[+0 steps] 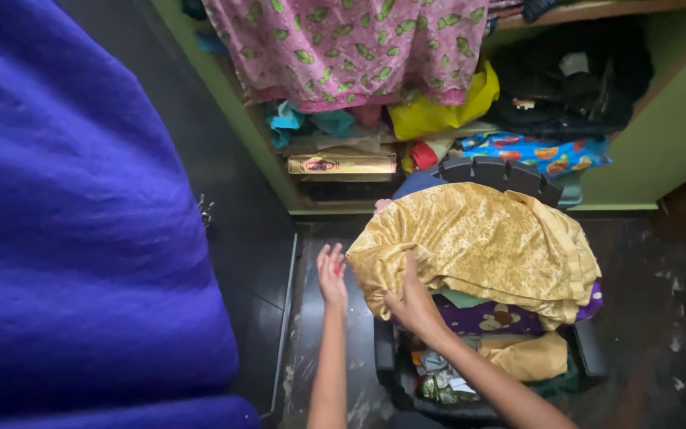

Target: The person folds several pieces of clothing by hand and then packs them into a suitcase on a bed.

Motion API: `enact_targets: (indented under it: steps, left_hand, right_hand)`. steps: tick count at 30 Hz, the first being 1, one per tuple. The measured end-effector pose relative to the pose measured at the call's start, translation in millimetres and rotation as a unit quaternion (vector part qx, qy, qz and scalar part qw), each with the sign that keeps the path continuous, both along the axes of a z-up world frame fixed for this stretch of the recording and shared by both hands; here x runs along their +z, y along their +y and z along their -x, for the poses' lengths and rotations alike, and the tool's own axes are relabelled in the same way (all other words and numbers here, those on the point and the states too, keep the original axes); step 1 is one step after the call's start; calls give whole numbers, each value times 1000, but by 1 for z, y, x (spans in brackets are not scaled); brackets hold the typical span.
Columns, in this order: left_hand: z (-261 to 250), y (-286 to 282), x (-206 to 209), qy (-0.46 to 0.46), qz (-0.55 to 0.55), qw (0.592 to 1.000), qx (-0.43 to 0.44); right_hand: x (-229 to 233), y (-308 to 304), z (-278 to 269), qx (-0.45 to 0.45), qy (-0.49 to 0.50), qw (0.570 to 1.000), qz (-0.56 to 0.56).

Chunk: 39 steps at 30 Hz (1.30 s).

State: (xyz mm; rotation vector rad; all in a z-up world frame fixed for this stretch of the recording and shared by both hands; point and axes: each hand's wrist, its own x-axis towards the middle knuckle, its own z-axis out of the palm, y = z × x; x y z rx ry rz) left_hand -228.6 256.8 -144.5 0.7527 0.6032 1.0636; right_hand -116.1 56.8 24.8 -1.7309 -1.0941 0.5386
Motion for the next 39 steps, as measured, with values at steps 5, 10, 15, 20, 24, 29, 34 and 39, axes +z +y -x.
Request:
enact_targets:
  steps: [5,10,15,20,24,29,34,39]
  left_hand:
    - [-6,-30,-5,-66,150,984,-69]
    - [-21,-39,10,-93,114,974,-172]
    - [-51,-38,22,4,116,970,-212]
    - [-85,-50,38,184,21,973,-140]
    - [-95,-55,47,221,-47,968,-106]
    - [-99,-52,37,299,-32,951,-68]
    - [-95,-56,34,290,-95,951,-39]
    - [-45,-88,117,408,-343,843,-73]
  right_hand:
    - [-2,49,7,61,-33,997,-32]
    - [20,70,-24,85,-85,988,-93]
    - [36,41,-100,-40,114,992,24]
    - [-50,-1,-198,-113,78,990,17]
    - [-119,-18,-230,-118,-51,991,30]
    - [-116,0,-238,-152,-27,988,15]
    - [-98,30,-209,-46,-114,991,-57]
    - [-27,75,-139,12,222,973,-68]
